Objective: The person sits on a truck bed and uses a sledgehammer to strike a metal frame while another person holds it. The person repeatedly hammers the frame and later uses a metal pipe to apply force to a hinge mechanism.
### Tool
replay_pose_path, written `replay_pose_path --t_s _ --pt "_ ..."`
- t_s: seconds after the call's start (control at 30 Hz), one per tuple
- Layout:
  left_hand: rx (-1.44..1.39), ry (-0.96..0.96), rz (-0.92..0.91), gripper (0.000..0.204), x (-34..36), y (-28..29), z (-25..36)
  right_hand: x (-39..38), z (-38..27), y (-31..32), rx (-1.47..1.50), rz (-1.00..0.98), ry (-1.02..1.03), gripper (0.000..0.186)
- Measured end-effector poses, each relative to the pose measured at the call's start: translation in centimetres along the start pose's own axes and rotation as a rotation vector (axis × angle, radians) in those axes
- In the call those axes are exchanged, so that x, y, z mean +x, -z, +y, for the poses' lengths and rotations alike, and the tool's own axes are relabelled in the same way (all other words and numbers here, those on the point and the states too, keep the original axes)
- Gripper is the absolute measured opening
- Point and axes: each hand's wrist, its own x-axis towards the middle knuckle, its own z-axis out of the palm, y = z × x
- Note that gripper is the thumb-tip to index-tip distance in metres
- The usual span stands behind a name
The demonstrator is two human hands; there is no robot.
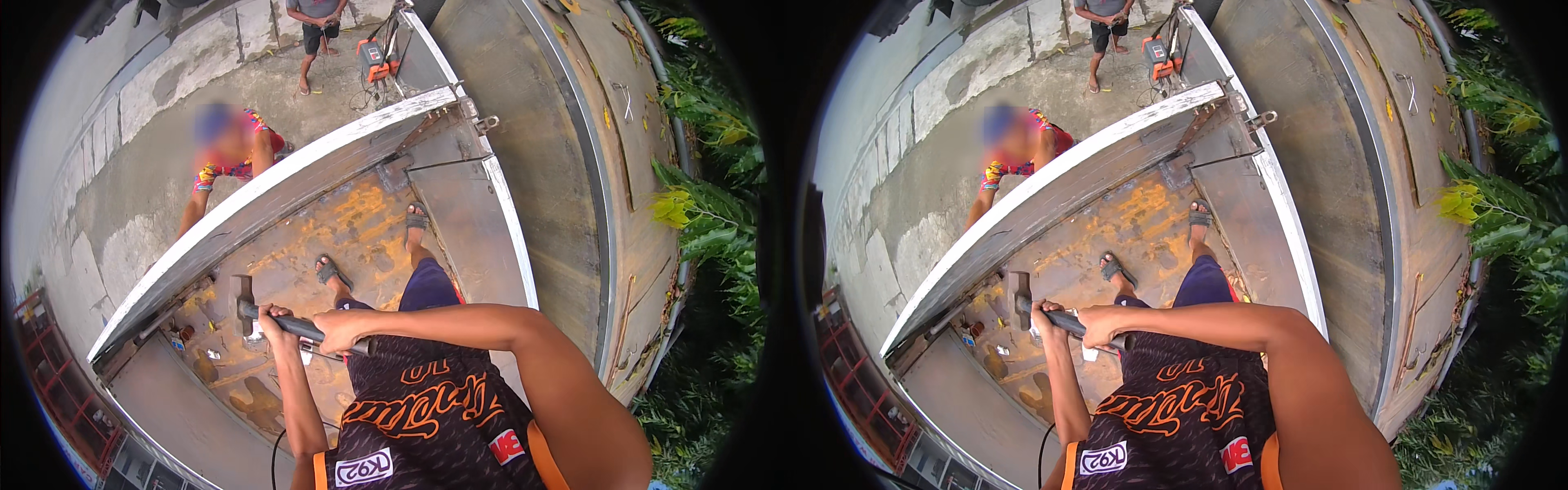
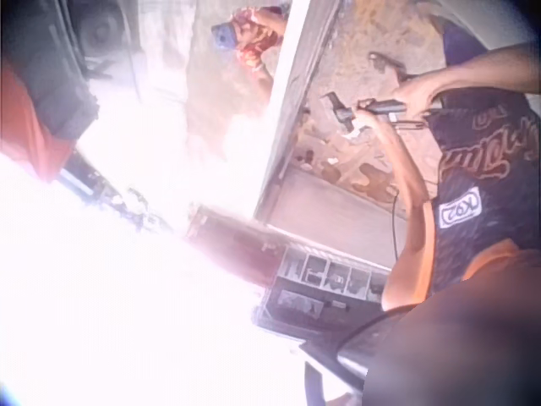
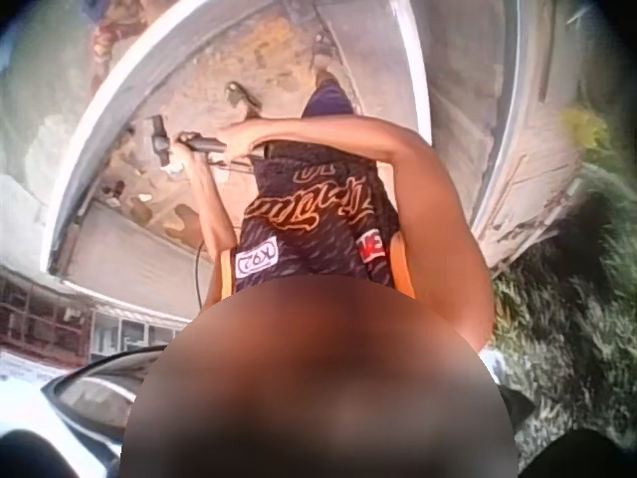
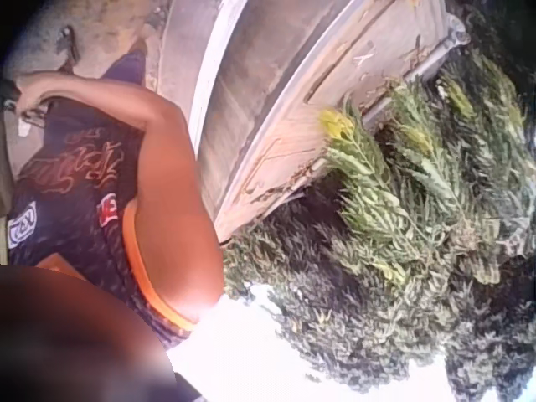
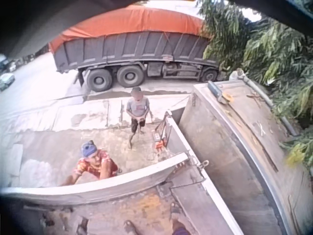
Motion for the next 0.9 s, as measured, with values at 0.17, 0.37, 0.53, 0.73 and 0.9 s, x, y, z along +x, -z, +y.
replay_pose_path --t_s 0.17,0.37,0.53,0.73,0.9 --pt "-0.229 -0.056 0.163 0.023 -0.4 17.3 8.2 11.2 -6.0 -9.6 -0.062 -0.258 0.006 0.013" --pt "-0.376 -0.33 0.516 0.02 -11.6 25.5 10.0 19.8 -6.3 -21.4 0.096 -0.784 0.113 0.033" --pt "-0.391 -0.519 0.558 0.018 -17.5 20.6 5.5 16.7 -5.7 -19.8 0.055 -0.956 0.008 0.033" --pt "-0.511 -0.233 0.26 0.023 -18.1 -11.9 -15.3 -13.7 2.2 10.1 0.123 -0.336 -0.174 0.029" --pt "0.471 0.294 -0.398 0.015 -23.1 -28.2 -29.3 -32.7 10.5 5.8 1.248 0.632 -0.096 0.027"
